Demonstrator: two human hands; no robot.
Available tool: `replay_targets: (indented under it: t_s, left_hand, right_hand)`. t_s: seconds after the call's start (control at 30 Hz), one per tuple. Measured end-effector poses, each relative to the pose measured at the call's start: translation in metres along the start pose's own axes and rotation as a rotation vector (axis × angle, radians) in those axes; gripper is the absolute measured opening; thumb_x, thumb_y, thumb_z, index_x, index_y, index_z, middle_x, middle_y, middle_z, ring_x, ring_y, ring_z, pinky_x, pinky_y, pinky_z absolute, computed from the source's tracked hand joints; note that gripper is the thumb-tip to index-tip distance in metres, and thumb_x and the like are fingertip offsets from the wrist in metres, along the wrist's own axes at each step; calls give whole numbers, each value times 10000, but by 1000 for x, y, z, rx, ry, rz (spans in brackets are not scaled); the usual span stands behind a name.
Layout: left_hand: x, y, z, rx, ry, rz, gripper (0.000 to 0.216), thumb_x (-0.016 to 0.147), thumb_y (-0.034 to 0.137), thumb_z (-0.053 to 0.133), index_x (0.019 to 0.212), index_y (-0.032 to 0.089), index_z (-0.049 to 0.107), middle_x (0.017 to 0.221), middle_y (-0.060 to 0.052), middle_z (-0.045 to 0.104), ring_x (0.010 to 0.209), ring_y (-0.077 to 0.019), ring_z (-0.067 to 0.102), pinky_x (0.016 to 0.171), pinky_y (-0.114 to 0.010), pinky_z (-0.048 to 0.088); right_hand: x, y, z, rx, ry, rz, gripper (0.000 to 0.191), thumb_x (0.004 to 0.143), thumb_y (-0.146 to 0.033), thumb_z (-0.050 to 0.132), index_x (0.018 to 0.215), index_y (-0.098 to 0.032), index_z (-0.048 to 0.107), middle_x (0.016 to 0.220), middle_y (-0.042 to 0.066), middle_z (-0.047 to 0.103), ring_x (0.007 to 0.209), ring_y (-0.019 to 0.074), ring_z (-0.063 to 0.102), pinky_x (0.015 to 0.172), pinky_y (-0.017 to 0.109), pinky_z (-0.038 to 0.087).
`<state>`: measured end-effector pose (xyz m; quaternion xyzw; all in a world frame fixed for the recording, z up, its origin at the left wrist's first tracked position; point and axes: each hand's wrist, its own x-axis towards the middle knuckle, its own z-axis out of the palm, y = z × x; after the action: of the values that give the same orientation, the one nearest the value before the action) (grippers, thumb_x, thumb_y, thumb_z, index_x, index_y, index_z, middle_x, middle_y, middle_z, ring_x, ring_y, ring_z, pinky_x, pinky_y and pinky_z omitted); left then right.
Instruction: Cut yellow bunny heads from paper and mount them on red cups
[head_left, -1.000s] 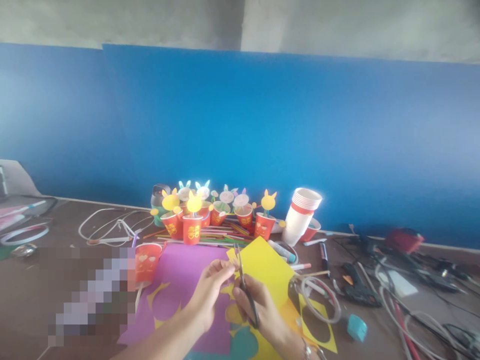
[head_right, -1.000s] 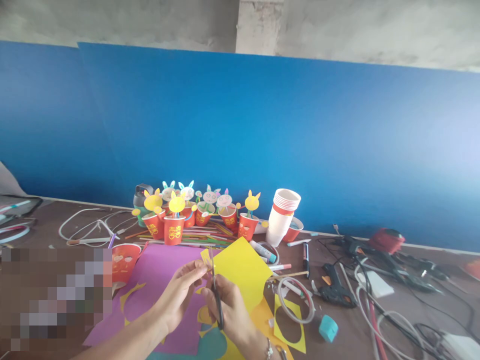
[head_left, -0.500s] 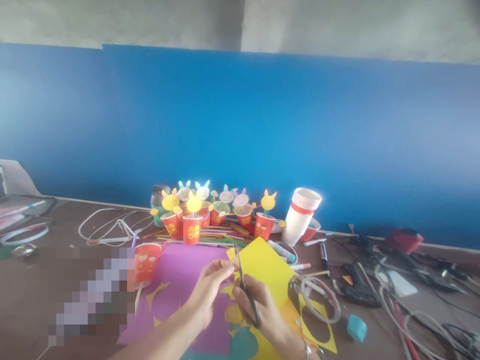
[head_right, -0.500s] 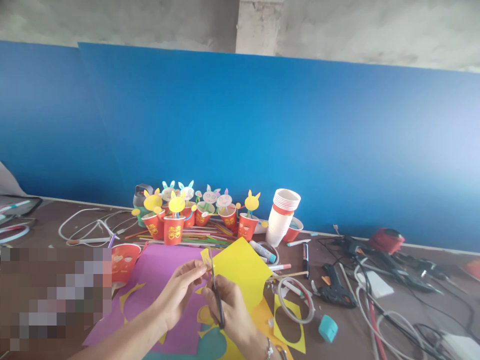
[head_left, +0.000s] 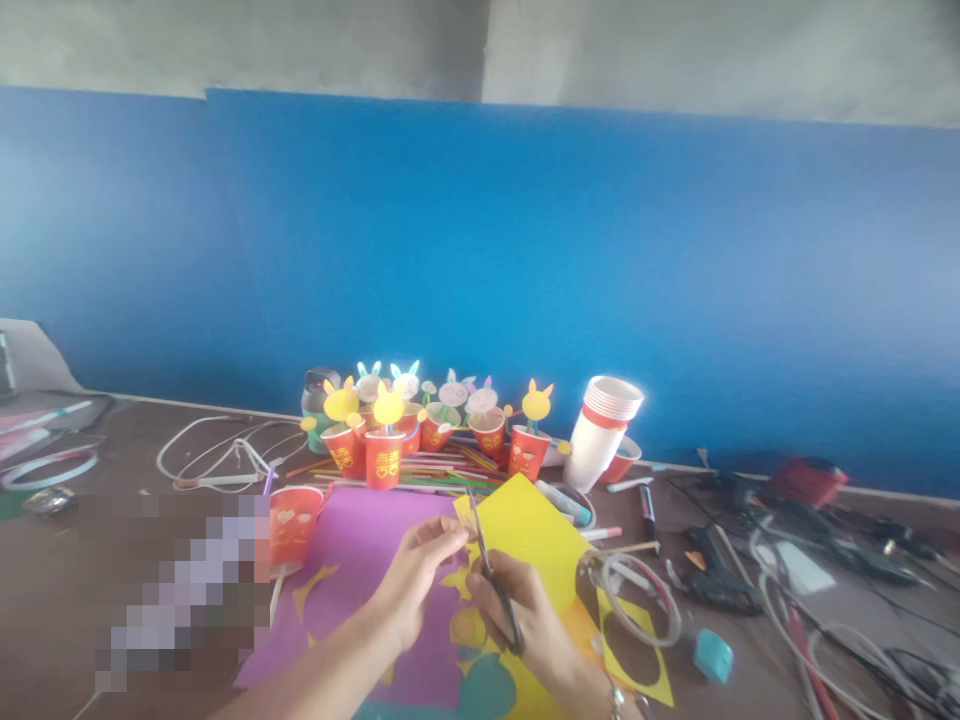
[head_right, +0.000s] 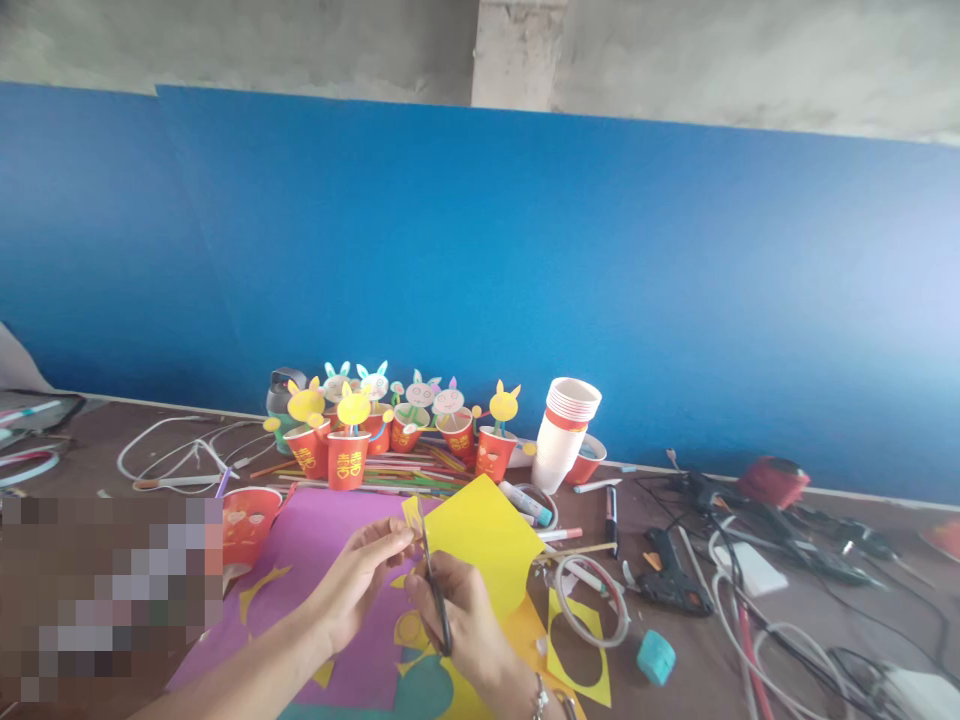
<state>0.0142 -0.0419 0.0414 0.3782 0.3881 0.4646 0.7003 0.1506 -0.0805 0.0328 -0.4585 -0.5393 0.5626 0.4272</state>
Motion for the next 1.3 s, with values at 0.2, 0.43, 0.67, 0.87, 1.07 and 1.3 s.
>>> replay_targets:
  t_s: [0.2,0.43,0.67,0.87,1.07,1.3]
  left_hand:
    - [2,2,-2,49,-20,28,155,674,296,711,648,166,630,642,17,624,656,-124,487,677,-242,339]
    - [4,3,-4,20,-29,19,139,638,274,718,633,166,629,641,18,642,652,-122,519,668,-229,352]
    - [4,7,-3,21,-21,20,133,632,253,718,607,168,618,616,23,641,630,-119,531,655,-228,368]
    - [8,6,-6,33,-11,8,133,621,258,730,626,170,630,639,17,661,636,-124,543,678,-241,381]
    - [8,7,-7,47,-27,1,157,628,250,719,578,174,591,663,7,675,629,-119,534,681,-246,378]
    - [11,5,-9,89,-33,15,158,655,293,703,621,175,603,672,1,673,631,-124,516,691,-258,379]
  right_hand:
    - [1,-3,0,5,-11,9,442,701,-567,682,648,-189,460,419,-115,336,349,32,271,344,172,214]
    - [0,-4,-1,-10,4,48,424,722,-549,664,639,-192,451,414,-118,328,346,32,269,341,172,209]
    - [0,-2,-3,-26,-7,48,424,732,-561,641,636,-194,451,414,-117,326,343,35,271,341,174,226]
    - [1,-2,-3,-36,-7,62,430,732,-568,636,626,-197,444,415,-117,316,342,34,267,341,176,217]
    - [1,0,-3,-37,-12,75,412,738,-538,639,623,-203,429,428,-118,305,340,33,263,331,173,212]
    - [1,1,-2,-36,-7,68,379,752,-465,648,608,-202,416,421,-120,299,345,29,250,337,170,207]
